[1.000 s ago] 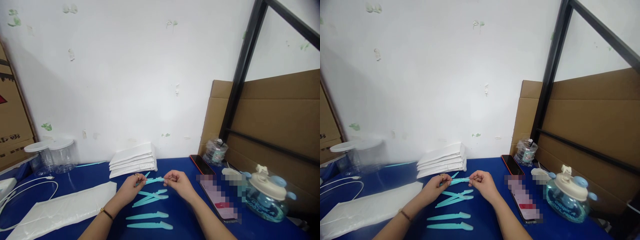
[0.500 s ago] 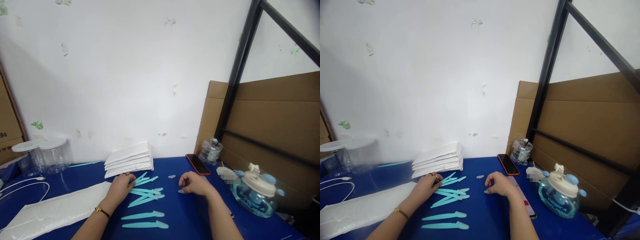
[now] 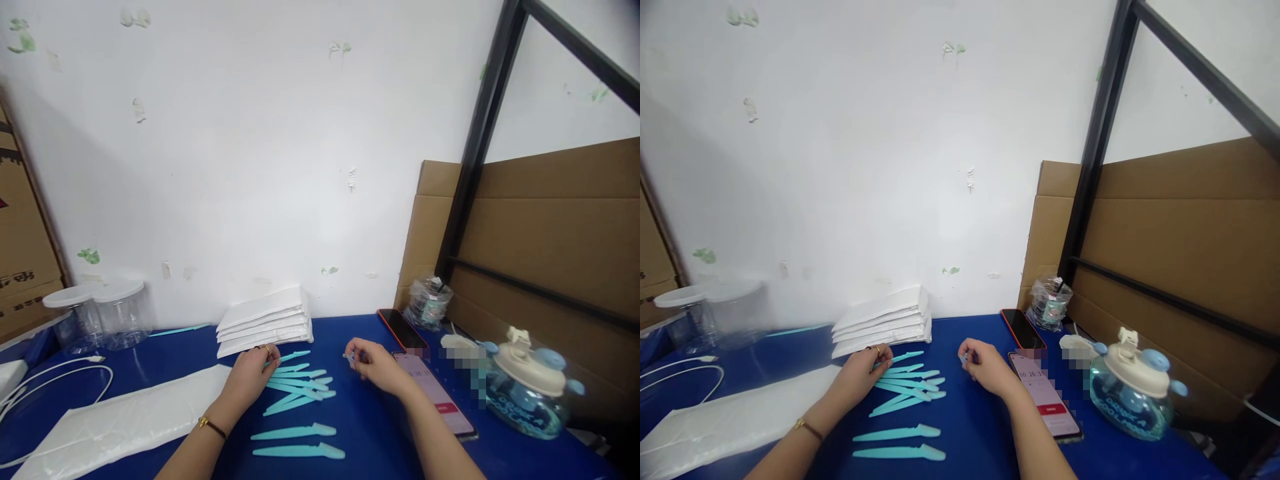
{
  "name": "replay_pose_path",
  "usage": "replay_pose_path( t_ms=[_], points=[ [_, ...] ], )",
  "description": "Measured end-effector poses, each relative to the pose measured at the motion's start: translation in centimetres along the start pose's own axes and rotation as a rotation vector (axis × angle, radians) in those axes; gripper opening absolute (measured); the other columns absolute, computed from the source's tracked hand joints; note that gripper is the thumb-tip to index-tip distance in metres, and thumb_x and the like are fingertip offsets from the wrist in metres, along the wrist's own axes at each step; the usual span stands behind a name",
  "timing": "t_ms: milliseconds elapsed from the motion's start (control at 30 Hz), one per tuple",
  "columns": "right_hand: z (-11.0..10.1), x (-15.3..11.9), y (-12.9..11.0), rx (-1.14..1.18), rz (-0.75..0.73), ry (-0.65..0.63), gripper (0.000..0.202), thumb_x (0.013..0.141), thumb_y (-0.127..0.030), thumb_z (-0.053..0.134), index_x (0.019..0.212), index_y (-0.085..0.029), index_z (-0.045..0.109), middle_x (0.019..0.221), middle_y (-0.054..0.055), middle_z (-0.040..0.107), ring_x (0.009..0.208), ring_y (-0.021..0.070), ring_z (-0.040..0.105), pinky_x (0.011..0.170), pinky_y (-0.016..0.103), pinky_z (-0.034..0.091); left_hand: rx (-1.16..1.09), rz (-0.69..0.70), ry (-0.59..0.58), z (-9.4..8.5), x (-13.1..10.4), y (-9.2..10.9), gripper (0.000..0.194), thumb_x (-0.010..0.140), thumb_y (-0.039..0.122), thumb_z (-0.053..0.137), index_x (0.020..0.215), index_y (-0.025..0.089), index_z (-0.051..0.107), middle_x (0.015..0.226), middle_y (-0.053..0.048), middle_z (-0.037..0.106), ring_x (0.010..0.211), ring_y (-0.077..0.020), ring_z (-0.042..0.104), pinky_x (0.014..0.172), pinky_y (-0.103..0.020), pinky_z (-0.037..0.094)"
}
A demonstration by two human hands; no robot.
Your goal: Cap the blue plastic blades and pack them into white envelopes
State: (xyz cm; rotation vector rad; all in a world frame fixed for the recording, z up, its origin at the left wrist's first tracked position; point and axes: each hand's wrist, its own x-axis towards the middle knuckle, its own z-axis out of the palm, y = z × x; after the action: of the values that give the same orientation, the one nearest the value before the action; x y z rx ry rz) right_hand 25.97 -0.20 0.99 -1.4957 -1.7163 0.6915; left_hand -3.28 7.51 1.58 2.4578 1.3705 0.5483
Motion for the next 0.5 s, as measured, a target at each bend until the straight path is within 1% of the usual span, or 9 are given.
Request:
replay_pose_path(
  t_ms=[33,100,200,267,367,433,500],
  points=[
    [0.3,0.1,-0.4,0.087,0.005,0.003,0.011,0.074,-0.021,0.054,0.085,-0.021,0.055,0.071,-0.004,0.058,0.054,0.0105,0.058,0.048,0.019,0.039,-0.039,0.004,-0.003,0.0,0.0,0.1,0.016,0.084,0.029,0.044,0.083,0.021,0.057,0.081,-0.001,0.063,0.077,-0.0166,0.057,0.068,-0.025,0.036],
    [0.7,0.2,-1.1,0.241,0.015,0.025,0.013,0.075,-0.028,0.056,0.086,-0.022,0.051,0.071,-0.005,0.058,0.051,0.0109,0.060,0.044,0.018,0.038,-0.100,0.021,-0.007,0.2,-0.1,0.3,0.017,0.083,0.031,0.043,0.083,0.021,0.057,0.080,0.000,0.063,0.075,-0.0162,0.056,0.066,-0.024,0.037],
    [1.2,0.4,-1.7,0.399,0.009,0.054,0.020,0.072,-0.032,0.064,0.081,-0.020,0.051,0.065,-0.005,0.058,0.051,0.0117,0.061,0.044,0.018,0.038,-0.154,0.051,-0.012,0.2,-0.3,0.7,0.018,0.082,0.031,0.043,0.082,0.020,0.057,0.077,0.000,0.062,0.074,-0.0156,0.055,0.064,-0.024,0.037],
    [1.5,0.5,-1.8,0.496,0.039,0.036,0.026,0.068,-0.035,0.070,0.077,-0.017,0.054,0.061,-0.003,0.060,0.053,0.0133,0.063,0.046,0.020,0.042,-0.188,0.066,-0.016,0.2,-0.4,0.9,0.019,0.082,0.032,0.043,0.082,0.020,0.057,0.076,0.000,0.061,0.072,-0.0152,0.054,0.064,-0.024,0.037],
    [2.0,0.6,-1.9,0.601,0.111,0.019,0.035,0.062,-0.041,0.076,0.075,-0.014,0.058,0.061,0.002,0.066,0.056,0.0162,0.065,0.050,0.022,0.047,-0.230,0.082,-0.022,0.2,-0.4,1.0,0.019,0.082,0.033,0.044,0.082,0.019,0.058,0.076,0.000,0.061,0.071,-0.0148,0.054,0.064,-0.024,0.038],
    [2.4,0.7,-2.0,0.640,0.134,0.060,0.038,0.061,-0.045,0.077,0.073,-0.013,0.059,0.061,0.004,0.067,0.053,0.0163,0.065,0.047,0.023,0.046,-0.247,0.092,-0.027,0.2,-0.4,1.0,0.019,0.083,0.033,0.045,0.082,0.019,0.058,0.075,0.000,0.061,0.070,-0.0145,0.054,0.063,-0.023,0.038],
    [2.8,0.9,-2.2,0.668,0.120,0.121,0.039,0.062,-0.048,0.075,0.070,-0.013,0.059,0.059,0.003,0.066,0.049,0.0155,0.064,0.044,0.022,0.045,-0.256,0.100,-0.030,0.2,-0.4,1.1,0.019,0.083,0.033,0.045,0.082,0.019,0.058,0.075,0.000,0.061,0.070,-0.0144,0.054,0.063,-0.023,0.038]
  ],
)
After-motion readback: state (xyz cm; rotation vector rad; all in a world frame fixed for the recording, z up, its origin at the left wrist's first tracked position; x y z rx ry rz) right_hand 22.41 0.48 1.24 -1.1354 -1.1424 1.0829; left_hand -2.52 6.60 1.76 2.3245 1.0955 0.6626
